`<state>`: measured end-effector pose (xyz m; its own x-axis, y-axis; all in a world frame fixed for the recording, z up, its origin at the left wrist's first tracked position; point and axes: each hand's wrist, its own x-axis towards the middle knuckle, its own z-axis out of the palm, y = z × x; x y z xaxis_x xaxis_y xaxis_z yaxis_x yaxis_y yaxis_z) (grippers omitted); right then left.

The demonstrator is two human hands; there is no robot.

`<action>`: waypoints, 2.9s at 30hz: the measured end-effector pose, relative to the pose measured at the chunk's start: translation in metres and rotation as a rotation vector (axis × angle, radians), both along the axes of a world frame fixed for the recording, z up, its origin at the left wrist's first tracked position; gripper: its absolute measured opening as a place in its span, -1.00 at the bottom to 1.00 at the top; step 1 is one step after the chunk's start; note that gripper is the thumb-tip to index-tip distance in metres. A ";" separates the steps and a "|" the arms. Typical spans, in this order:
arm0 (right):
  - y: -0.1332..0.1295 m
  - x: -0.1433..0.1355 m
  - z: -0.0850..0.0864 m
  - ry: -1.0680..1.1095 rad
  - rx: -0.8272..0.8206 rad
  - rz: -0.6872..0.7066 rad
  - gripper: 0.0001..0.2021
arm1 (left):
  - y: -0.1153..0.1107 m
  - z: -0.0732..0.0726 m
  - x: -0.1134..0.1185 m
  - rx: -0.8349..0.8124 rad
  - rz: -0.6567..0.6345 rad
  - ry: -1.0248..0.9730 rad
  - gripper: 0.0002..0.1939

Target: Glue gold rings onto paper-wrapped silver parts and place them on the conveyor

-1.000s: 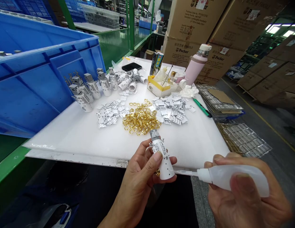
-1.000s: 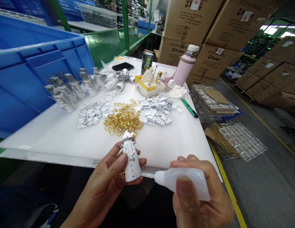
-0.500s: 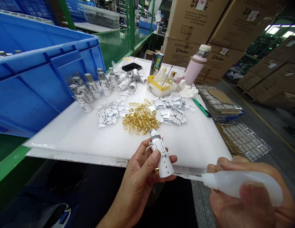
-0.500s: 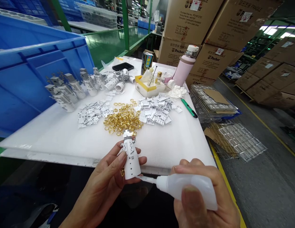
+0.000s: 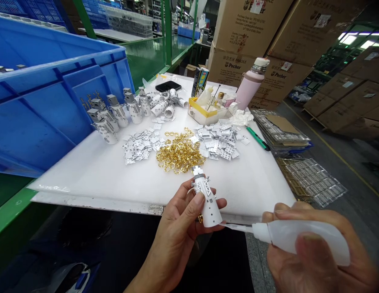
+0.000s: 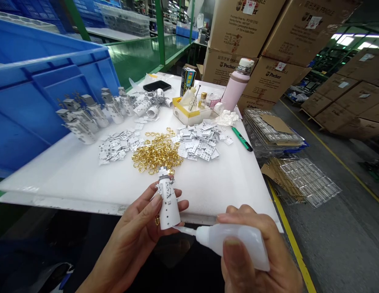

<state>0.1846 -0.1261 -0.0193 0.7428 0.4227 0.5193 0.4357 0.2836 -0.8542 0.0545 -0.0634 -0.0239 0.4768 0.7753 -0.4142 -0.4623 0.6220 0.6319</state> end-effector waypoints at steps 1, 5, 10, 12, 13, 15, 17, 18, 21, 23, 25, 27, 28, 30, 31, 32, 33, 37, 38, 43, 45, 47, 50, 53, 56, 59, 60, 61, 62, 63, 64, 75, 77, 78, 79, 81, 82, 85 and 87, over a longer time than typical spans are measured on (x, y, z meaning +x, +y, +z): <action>-0.001 0.000 -0.001 0.000 0.009 -0.002 -0.73 | 0.000 0.000 0.000 0.000 -0.001 -0.005 -0.72; -0.006 0.003 -0.005 0.073 0.088 0.048 -0.77 | 0.000 -0.002 0.000 -0.015 -0.014 -0.049 -0.73; -0.001 0.005 -0.006 0.109 0.144 0.016 -0.85 | 0.000 -0.007 -0.001 -0.079 -0.011 -0.172 -0.73; 0.006 0.003 -0.005 0.048 0.166 -0.009 -0.87 | 0.000 -0.009 -0.002 -0.093 -0.020 -0.214 -0.72; 0.009 0.002 -0.005 0.022 0.175 -0.011 -0.88 | 0.000 -0.009 -0.002 -0.097 -0.025 -0.228 -0.71; 0.013 0.000 -0.006 0.008 0.170 -0.017 -0.89 | -0.001 -0.010 -0.002 -0.108 -0.030 -0.244 -0.71; 0.014 -0.001 -0.007 0.000 0.151 -0.041 -0.88 | -0.002 -0.011 -0.001 -0.117 -0.034 -0.254 -0.71; 0.014 -0.001 -0.008 -0.004 0.137 -0.052 -0.87 | -0.002 -0.011 -0.001 -0.118 -0.037 -0.260 -0.71; 0.011 0.000 -0.009 -0.027 0.110 -0.059 -0.84 | -0.003 -0.011 0.000 -0.115 -0.037 -0.275 -0.70; 0.010 0.000 -0.010 -0.034 0.107 -0.043 -0.83 | -0.003 -0.011 0.000 -0.120 -0.036 -0.278 -0.70; 0.010 0.001 -0.010 -0.042 0.094 -0.028 -0.81 | -0.003 -0.012 0.000 -0.123 -0.039 -0.284 -0.70; 0.010 0.001 -0.009 -0.052 0.078 -0.030 -0.79 | -0.002 -0.013 0.000 -0.121 -0.042 -0.292 -0.70; 0.010 0.000 -0.009 -0.056 0.075 -0.040 -0.78 | -0.003 -0.013 0.000 -0.120 -0.044 -0.294 -0.70; 0.011 -0.001 -0.008 -0.057 0.081 -0.063 -0.76 | -0.003 -0.014 0.000 -0.123 -0.042 -0.292 -0.70; 0.011 -0.001 -0.008 -0.057 0.082 -0.069 -0.76 | -0.003 -0.014 0.000 -0.127 -0.041 -0.290 -0.70; 0.011 -0.002 -0.008 -0.056 0.080 -0.071 -0.76 | -0.003 -0.014 0.000 -0.129 -0.038 -0.290 -0.70; 0.012 -0.002 -0.007 -0.051 0.074 -0.071 -0.77 | -0.004 -0.014 0.000 -0.129 -0.036 -0.290 -0.70; 0.011 -0.001 -0.008 -0.027 0.059 -0.059 -0.77 | -0.003 -0.014 0.000 -0.130 -0.029 -0.286 -0.70; 0.009 -0.001 -0.008 -0.007 0.074 -0.040 -0.77 | -0.003 -0.014 0.000 -0.130 -0.027 -0.283 -0.70; -0.003 0.002 -0.007 0.090 0.068 0.054 -0.77 | -0.002 -0.012 0.000 -0.136 -0.015 -0.264 -0.69; -0.005 0.001 -0.006 0.086 0.022 0.017 -0.73 | -0.002 -0.011 0.000 -0.143 -0.011 -0.259 -0.70; -0.004 0.000 -0.005 0.099 0.004 -0.012 -0.70 | -0.002 -0.010 0.001 -0.149 -0.007 -0.256 -0.70; -0.001 -0.001 -0.005 0.095 0.008 -0.014 -0.69 | -0.002 -0.010 0.002 -0.153 -0.010 -0.252 -0.70; -0.001 -0.001 -0.005 0.068 -0.007 -0.011 -0.72 | -0.003 -0.011 0.001 -0.158 -0.010 -0.249 -0.70; -0.003 0.000 -0.006 0.064 -0.008 -0.021 -0.73 | -0.003 -0.012 0.000 -0.155 -0.007 -0.254 -0.70; -0.002 0.000 -0.008 0.075 0.014 -0.019 -0.73 | -0.003 -0.012 0.000 -0.142 -0.011 -0.266 -0.70; -0.001 0.000 -0.008 0.080 0.023 -0.018 -0.73 | -0.003 -0.012 0.000 -0.139 -0.011 -0.269 -0.70; 0.000 0.000 -0.009 0.082 0.031 -0.012 -0.73 | -0.003 -0.012 0.001 -0.138 -0.011 -0.271 -0.70; 0.001 0.000 -0.009 0.090 0.035 0.007 -0.73 | -0.003 -0.012 0.001 -0.139 -0.011 -0.273 -0.70; 0.002 0.000 -0.009 0.105 0.043 0.035 -0.74 | -0.003 -0.012 0.001 -0.143 -0.008 -0.273 -0.70; 0.002 0.001 -0.009 0.135 0.044 0.069 -0.75 | -0.003 -0.012 0.001 -0.147 -0.005 -0.274 -0.70; 0.031 0.120 -0.040 0.102 -0.398 0.302 -0.68 | 0.000 -0.008 -0.006 -0.120 0.032 -0.152 -0.69; 0.046 0.143 -0.048 -0.128 -0.503 0.184 -0.66 | 0.001 -0.006 -0.007 -0.104 0.040 -0.112 -0.68; 0.052 0.151 -0.050 -0.196 -0.534 0.137 -0.67 | 0.001 -0.006 -0.007 -0.098 0.043 -0.098 -0.67; 0.057 0.156 -0.050 -0.239 -0.555 0.108 -0.69 | 0.001 -0.005 -0.007 -0.094 0.045 -0.085 -0.66; 0.062 0.157 -0.049 -0.334 -0.603 0.065 -0.70 | 0.002 -0.003 -0.007 -0.083 0.044 -0.068 -0.63; 0.061 0.154 -0.048 -0.369 -0.611 0.041 -0.69 | 0.003 -0.002 -0.007 -0.073 0.046 -0.059 -0.62; 0.050 0.135 -0.044 -0.415 -0.553 -0.125 -0.59 | 0.005 0.000 -0.009 -0.050 0.062 -0.030 -0.62; 0.043 0.118 -0.041 -0.512 -0.461 -0.241 -0.67 | 0.007 0.001 -0.010 -0.045 0.074 -0.009 -0.62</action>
<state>0.3022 -0.0827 -0.0605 0.5546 0.5378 0.6350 0.8176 -0.2104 -0.5359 0.0446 -0.0568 -0.0232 0.4224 0.7893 -0.4456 -0.5139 0.6135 0.5996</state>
